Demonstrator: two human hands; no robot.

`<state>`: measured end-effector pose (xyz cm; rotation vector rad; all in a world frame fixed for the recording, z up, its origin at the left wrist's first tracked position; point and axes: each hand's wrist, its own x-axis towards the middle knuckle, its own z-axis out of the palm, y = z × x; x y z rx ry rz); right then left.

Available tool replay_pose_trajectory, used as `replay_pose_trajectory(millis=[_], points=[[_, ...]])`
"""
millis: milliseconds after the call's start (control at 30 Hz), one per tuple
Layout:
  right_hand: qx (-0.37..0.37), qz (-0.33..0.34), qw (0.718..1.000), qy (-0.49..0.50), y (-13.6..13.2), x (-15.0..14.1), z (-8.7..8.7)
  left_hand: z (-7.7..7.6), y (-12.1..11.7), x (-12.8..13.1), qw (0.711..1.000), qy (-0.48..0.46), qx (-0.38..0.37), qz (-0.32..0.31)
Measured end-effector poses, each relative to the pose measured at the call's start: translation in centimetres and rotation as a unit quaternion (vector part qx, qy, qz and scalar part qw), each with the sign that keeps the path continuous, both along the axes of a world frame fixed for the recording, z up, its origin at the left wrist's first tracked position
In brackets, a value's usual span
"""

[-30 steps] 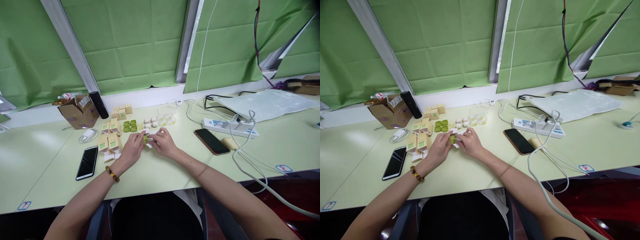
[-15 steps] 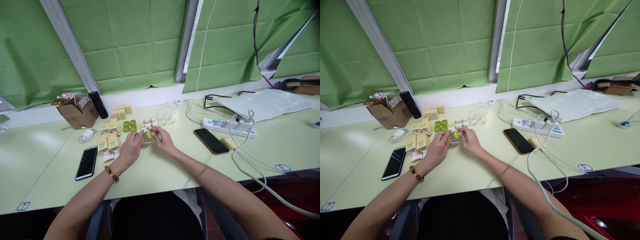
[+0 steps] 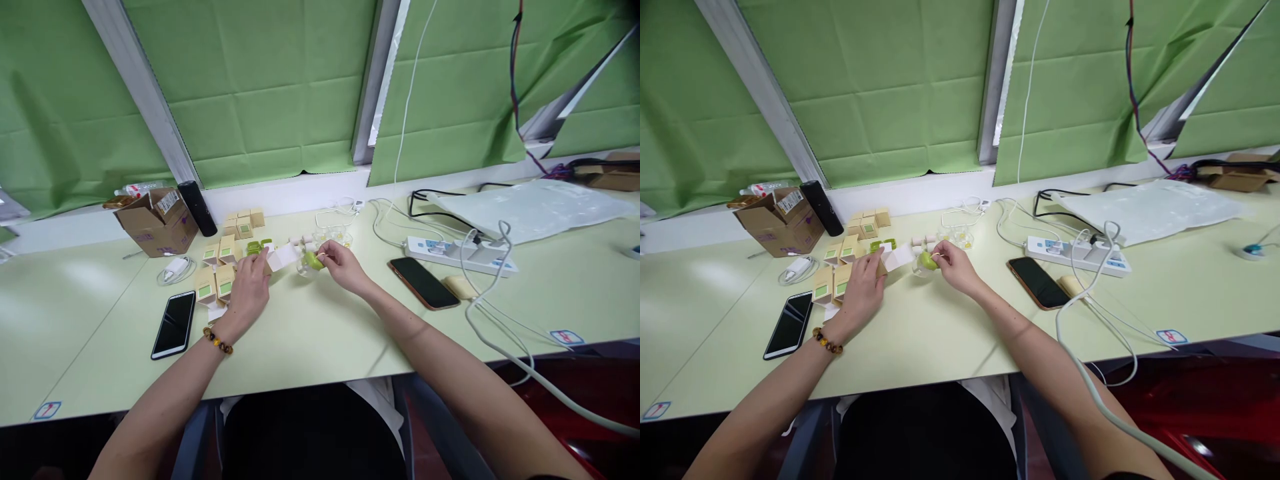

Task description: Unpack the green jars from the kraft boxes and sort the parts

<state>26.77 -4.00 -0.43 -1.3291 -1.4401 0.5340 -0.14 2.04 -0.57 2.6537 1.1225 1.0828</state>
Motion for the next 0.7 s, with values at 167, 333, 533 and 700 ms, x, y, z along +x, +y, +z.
replay_pose_trajectory(millis=[167,333,533,700], points=[[-0.066,-0.013,0.968,-0.24,-1.5,0.6,1.8,-0.1,0.6,0.2,0.954,-0.235,-0.173,-0.068],[-0.109,-0.006,0.932,-0.346,-2.0,-0.7,2.1,-0.7,1.2,1.1,0.797,-0.436,-0.386,-0.162],[-0.091,-0.047,0.936,-0.336,-2.2,-1.3,1.9,0.2,-0.1,1.4,0.669,-0.495,-0.507,-0.226],[0.006,-0.011,0.995,-0.098,-2.0,-2.2,1.8,1.3,-1.8,1.8,0.636,-0.486,-0.543,-0.255]])
